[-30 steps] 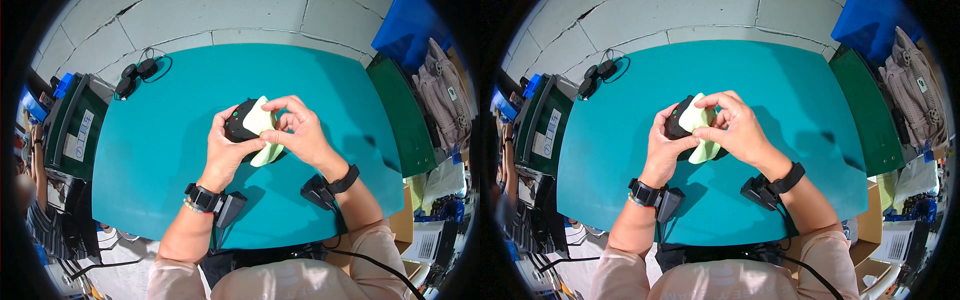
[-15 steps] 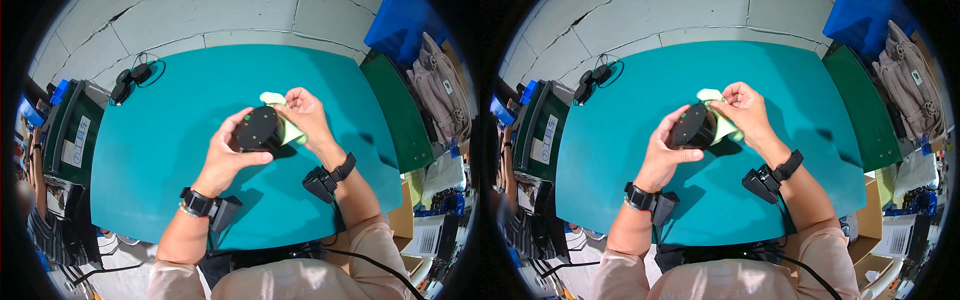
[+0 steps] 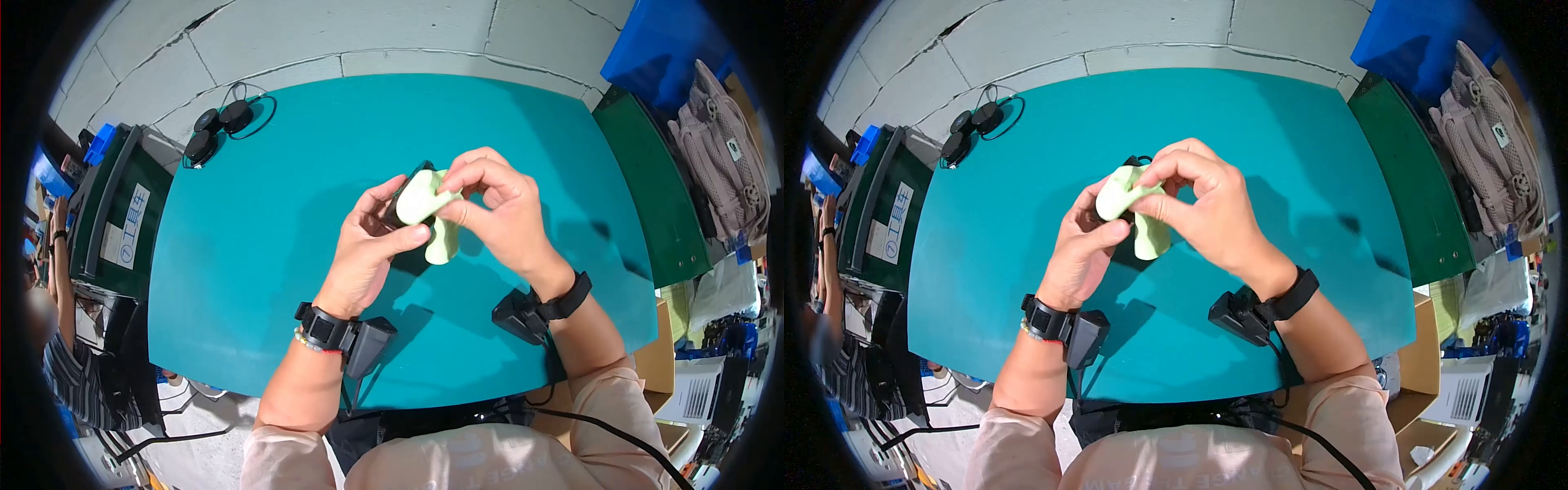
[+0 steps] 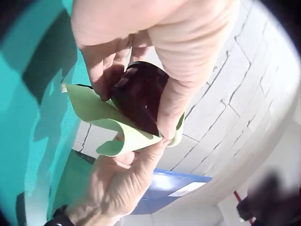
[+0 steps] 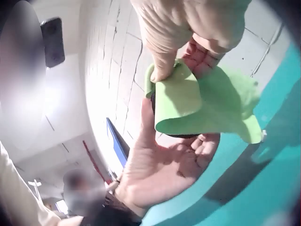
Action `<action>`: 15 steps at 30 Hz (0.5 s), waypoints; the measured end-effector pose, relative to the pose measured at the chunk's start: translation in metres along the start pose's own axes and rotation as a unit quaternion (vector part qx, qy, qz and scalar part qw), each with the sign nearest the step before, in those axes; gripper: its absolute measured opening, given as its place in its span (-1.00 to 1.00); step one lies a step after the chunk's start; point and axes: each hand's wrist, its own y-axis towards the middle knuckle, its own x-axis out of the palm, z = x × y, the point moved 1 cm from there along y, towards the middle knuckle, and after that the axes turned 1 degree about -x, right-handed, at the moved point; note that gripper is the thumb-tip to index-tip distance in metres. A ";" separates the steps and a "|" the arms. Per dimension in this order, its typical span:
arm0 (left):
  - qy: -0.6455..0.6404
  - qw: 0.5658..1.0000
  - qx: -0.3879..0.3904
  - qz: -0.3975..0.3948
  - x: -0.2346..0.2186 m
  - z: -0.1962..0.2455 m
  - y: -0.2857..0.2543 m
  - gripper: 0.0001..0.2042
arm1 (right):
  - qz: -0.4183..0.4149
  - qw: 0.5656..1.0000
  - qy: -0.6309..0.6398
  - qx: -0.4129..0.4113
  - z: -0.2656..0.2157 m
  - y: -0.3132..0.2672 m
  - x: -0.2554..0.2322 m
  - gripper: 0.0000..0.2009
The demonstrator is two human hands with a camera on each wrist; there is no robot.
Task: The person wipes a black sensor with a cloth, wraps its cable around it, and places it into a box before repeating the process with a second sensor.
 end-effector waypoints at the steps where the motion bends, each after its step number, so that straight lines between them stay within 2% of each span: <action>1: -0.056 0.998 -0.023 -0.012 -0.002 0.000 0.000 -0.35 | 0.019 0.999 0.044 0.017 0.003 0.001 -0.002 -0.88; 2: -0.111 0.993 -0.045 -0.023 -0.003 -0.001 0.000 -0.38 | 0.021 0.999 0.044 0.016 0.006 0.003 -0.005 -0.88; 4: -0.180 0.980 -0.031 -0.075 -0.001 -0.002 0.001 -0.45 | 0.073 0.978 0.121 0.153 0.017 0.002 -0.015 -0.86; 7: -0.182 0.979 -0.033 -0.091 -0.003 -0.002 0.002 -0.46 | 0.119 0.977 0.136 0.114 0.013 0.003 -0.010 -0.84; 9: -0.169 0.983 -0.038 -0.065 -0.005 -0.005 0.003 -0.49 | 0.143 0.973 0.153 0.097 0.010 0.003 -0.004 -0.83; 10: -0.169 0.983 -0.038 -0.064 -0.005 -0.005 0.003 -0.49 | 0.109 0.993 0.033 0.004 0.010 0.002 -0.001 -0.80; 11: -0.153 0.985 -0.037 -0.063 -0.005 -0.005 0.002 -0.50 | 0.074 0.989 -0.087 -0.091 0.009 0.002 0.002 -0.78; 15: -0.129 0.990 -0.031 -0.050 -0.008 -0.010 0.003 -0.49 | 0.038 0.984 -0.165 -0.062 0.000 -0.001 0.007 -0.78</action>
